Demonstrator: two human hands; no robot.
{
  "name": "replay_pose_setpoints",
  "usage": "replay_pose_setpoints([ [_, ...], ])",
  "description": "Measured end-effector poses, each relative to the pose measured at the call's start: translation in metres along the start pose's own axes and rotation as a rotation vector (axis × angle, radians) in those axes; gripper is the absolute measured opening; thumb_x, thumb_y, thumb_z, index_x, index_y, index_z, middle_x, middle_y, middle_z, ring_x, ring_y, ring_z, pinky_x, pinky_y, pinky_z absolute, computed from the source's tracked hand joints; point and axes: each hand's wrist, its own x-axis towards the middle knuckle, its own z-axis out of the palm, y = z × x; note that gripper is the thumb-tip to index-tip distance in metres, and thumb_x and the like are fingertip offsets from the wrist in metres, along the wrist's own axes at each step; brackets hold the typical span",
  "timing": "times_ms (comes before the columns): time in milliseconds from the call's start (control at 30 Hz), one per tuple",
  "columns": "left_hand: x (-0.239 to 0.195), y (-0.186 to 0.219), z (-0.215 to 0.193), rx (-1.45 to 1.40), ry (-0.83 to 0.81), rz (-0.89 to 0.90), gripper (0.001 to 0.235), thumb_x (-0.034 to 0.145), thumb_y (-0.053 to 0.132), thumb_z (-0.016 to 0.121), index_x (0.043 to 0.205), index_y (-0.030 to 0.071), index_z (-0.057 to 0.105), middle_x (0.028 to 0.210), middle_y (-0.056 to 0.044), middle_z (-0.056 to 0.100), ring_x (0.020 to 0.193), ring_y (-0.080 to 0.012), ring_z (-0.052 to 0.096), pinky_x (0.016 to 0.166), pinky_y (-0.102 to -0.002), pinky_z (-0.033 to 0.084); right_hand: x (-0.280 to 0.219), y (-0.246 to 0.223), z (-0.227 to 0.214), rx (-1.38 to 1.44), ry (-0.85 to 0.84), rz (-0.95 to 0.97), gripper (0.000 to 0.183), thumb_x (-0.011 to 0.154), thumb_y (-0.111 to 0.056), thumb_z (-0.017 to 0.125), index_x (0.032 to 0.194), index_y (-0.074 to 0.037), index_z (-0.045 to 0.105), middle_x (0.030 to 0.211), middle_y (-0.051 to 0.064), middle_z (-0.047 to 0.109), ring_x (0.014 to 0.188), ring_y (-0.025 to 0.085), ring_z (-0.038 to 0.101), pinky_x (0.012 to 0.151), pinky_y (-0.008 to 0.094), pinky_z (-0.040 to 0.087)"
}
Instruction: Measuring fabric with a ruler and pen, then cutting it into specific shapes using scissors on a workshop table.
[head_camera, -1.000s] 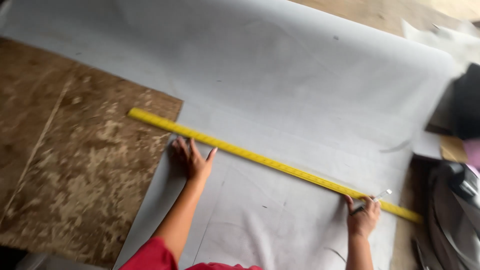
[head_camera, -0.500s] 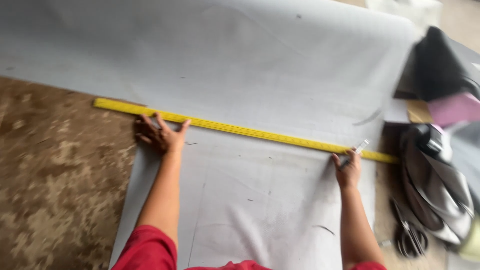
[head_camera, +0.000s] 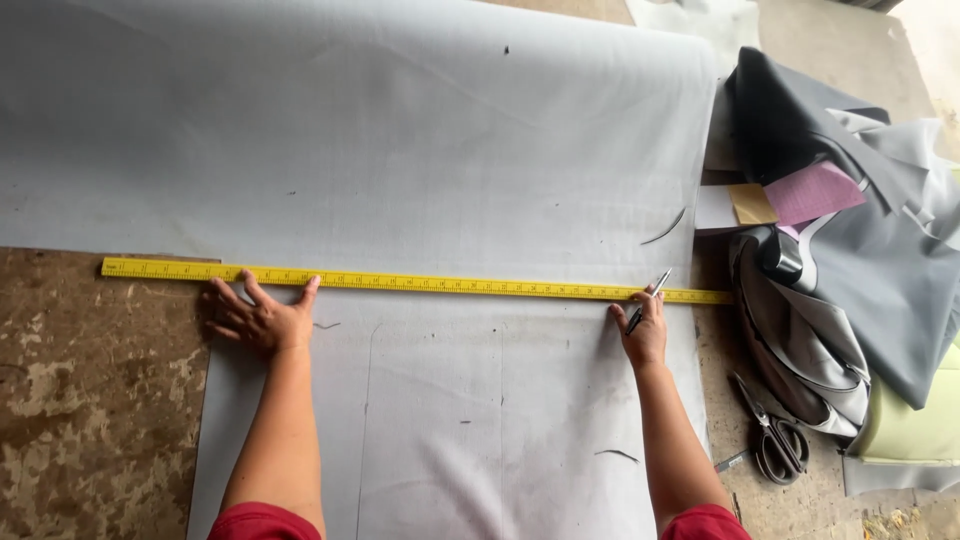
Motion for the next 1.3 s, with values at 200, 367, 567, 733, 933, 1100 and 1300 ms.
replay_pose_setpoints([
  [200,0.0,0.003,-0.003,0.02,0.021,0.004,0.1,0.074,0.066,0.084,0.147,0.008,0.046,0.164,-0.029,0.025,0.147,-0.0535,0.028,0.108,-0.078,0.014,0.0,0.011,0.008,-0.026,0.057,-0.089,0.048,0.093,-0.052,0.073,0.125,-0.021,0.055,0.162,0.014,0.043,0.153,0.034,0.03,0.123,0.054,0.031],
  [367,0.0,0.005,-0.001,0.016,0.05,0.013,0.103,0.07,0.065,0.087,0.146,0.008,0.047,0.163,-0.029,0.026,0.146,-0.0536,0.031,0.105,-0.079,0.018,0.004,0.023,0.015,-0.028,0.119,-0.144,0.051,0.09,-0.049,0.077,0.125,-0.02,0.056,0.159,0.016,0.047,0.151,0.037,0.034,0.123,0.054,0.032],
  [567,-0.004,0.004,0.009,0.017,0.069,-0.06,0.109,0.06,0.061,0.091,0.147,0.012,0.048,0.165,-0.025,0.022,0.146,-0.0513,0.031,0.102,-0.081,0.02,-0.001,0.057,0.048,-0.18,0.367,-0.258,0.052,0.095,-0.057,0.071,0.131,-0.022,0.056,0.154,0.017,0.054,0.15,0.034,0.038,0.119,0.058,0.031],
  [733,-0.001,-0.006,0.016,0.012,0.072,-0.087,0.113,0.06,0.067,0.09,0.148,0.014,0.044,0.168,-0.022,0.02,0.151,-0.0487,0.025,0.106,-0.078,0.022,-0.005,0.039,0.043,-0.183,0.4,-0.356,0.05,0.1,-0.054,0.069,0.133,-0.019,0.055,0.153,0.022,0.055,0.144,0.042,0.044,0.111,0.064,0.038],
  [933,-0.002,-0.018,0.032,0.04,-0.047,-0.099,0.126,0.064,0.1,0.059,0.16,0.02,0.042,0.171,-0.017,0.01,0.156,-0.0447,0.006,0.119,-0.073,0.008,-0.016,0.016,0.032,-0.053,0.313,-0.33,0.043,0.106,-0.04,0.066,0.129,-0.005,0.056,0.154,0.036,0.049,0.147,0.055,0.035,0.12,0.059,0.022],
  [1100,-0.002,-0.009,0.017,0.024,-0.097,-0.098,0.116,0.067,0.081,0.083,0.156,0.014,0.049,0.167,-0.023,0.016,0.15,-0.053,0.01,0.109,-0.08,0.013,-0.011,0.03,0.037,-0.008,0.433,-0.433,0.039,0.101,-0.031,0.068,0.128,-0.003,0.06,0.144,0.031,0.055,0.141,0.048,0.045,0.117,0.052,0.032],
  [1300,0.0,-0.005,-0.003,-0.012,-0.112,-0.04,0.109,0.078,0.071,0.093,0.155,0.006,0.053,0.166,-0.024,0.015,0.149,-0.0532,0.01,0.113,-0.079,0.007,-0.013,0.02,0.032,-0.008,0.187,-0.153,0.041,0.102,-0.043,0.06,0.132,-0.017,0.052,0.167,0.019,0.03,0.156,0.04,0.022,0.124,0.058,0.012],
])
